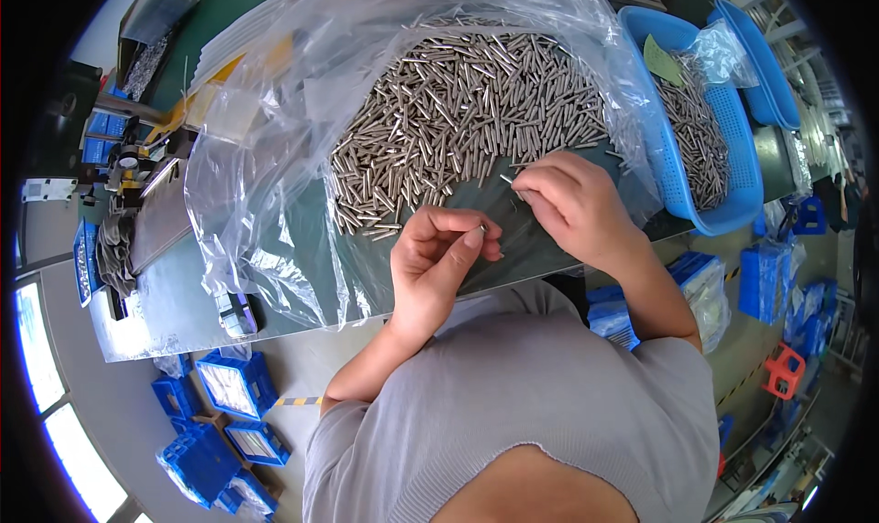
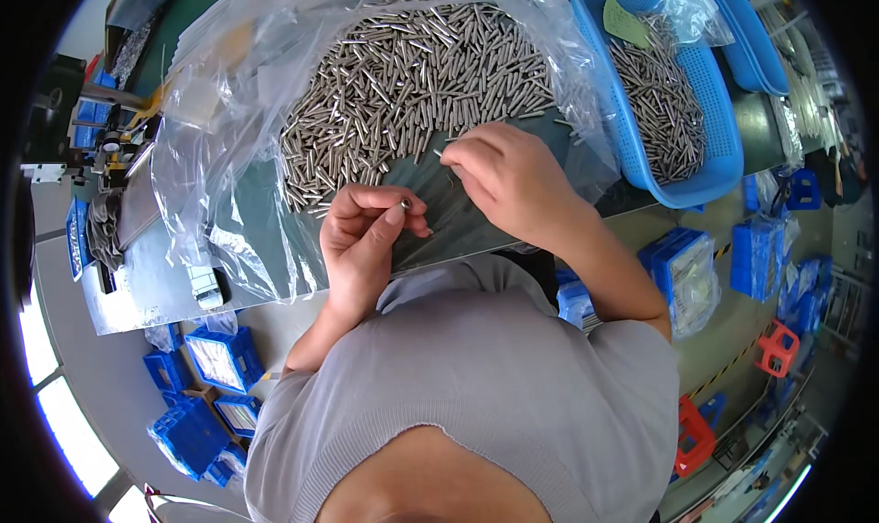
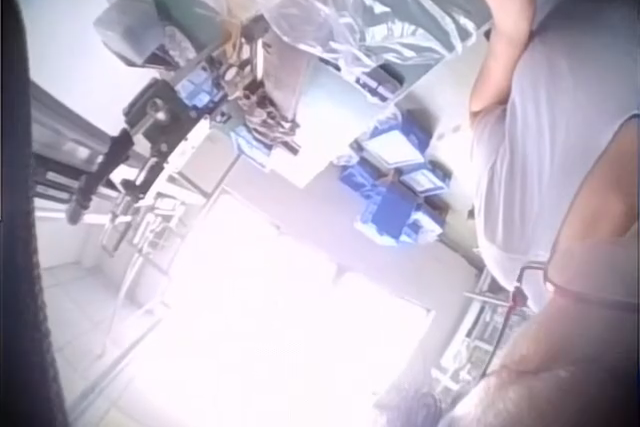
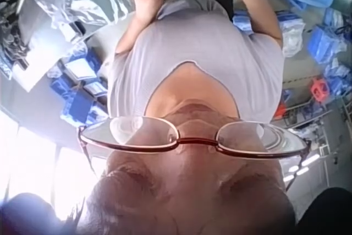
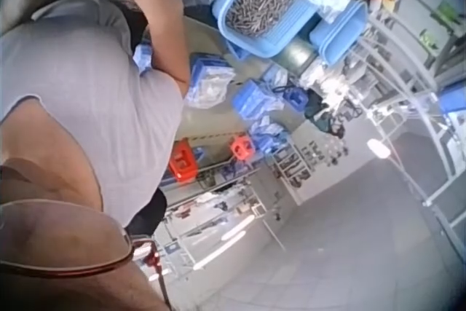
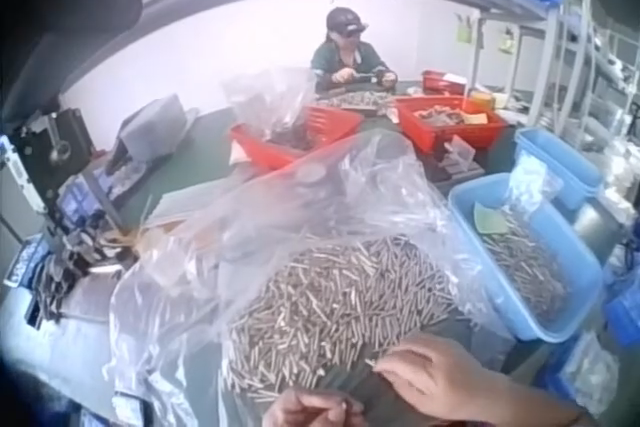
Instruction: Manually assemble small silver pins with tiny black components at a factory workstation.
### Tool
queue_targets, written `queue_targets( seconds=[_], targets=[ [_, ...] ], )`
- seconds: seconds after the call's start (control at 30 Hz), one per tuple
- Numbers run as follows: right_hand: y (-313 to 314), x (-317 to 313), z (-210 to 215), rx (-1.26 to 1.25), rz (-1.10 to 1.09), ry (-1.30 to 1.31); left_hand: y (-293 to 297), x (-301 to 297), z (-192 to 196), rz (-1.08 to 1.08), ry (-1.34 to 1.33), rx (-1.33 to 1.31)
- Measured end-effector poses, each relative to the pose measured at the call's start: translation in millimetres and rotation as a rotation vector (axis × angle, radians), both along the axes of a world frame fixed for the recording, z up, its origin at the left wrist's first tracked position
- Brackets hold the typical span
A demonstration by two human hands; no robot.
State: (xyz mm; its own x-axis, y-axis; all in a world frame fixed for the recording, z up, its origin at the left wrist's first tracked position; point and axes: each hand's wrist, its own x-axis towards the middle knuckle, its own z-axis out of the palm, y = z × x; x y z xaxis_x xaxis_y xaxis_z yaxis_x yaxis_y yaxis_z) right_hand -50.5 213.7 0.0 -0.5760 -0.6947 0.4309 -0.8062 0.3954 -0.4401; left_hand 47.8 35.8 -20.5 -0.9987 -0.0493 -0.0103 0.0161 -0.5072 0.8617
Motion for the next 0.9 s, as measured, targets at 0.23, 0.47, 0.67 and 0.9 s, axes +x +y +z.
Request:
queue_targets(
  seconds=[0.23,0.47,0.67,0.9],
  targets=[
    [5.1,10.5,17.8,-0.413,0.080,-0.966,2.6,0.0,0.6,-0.028,-0.026,-0.035],
    [4.3,8.8,21.6,-0.303,0.108,-1.052,2.4,0.4,0.4,-0.045,-0.020,-0.079],
    [3.2,8.9,24.1,-0.283,0.140,-1.039,1.9,1.1,-0.5,-0.048,0.004,-0.084],
    [-10.7,9.9,17.6,-0.272,0.145,-1.123,0.7,2.4,0.5,-0.091,-0.020,-0.102]
  ],
)
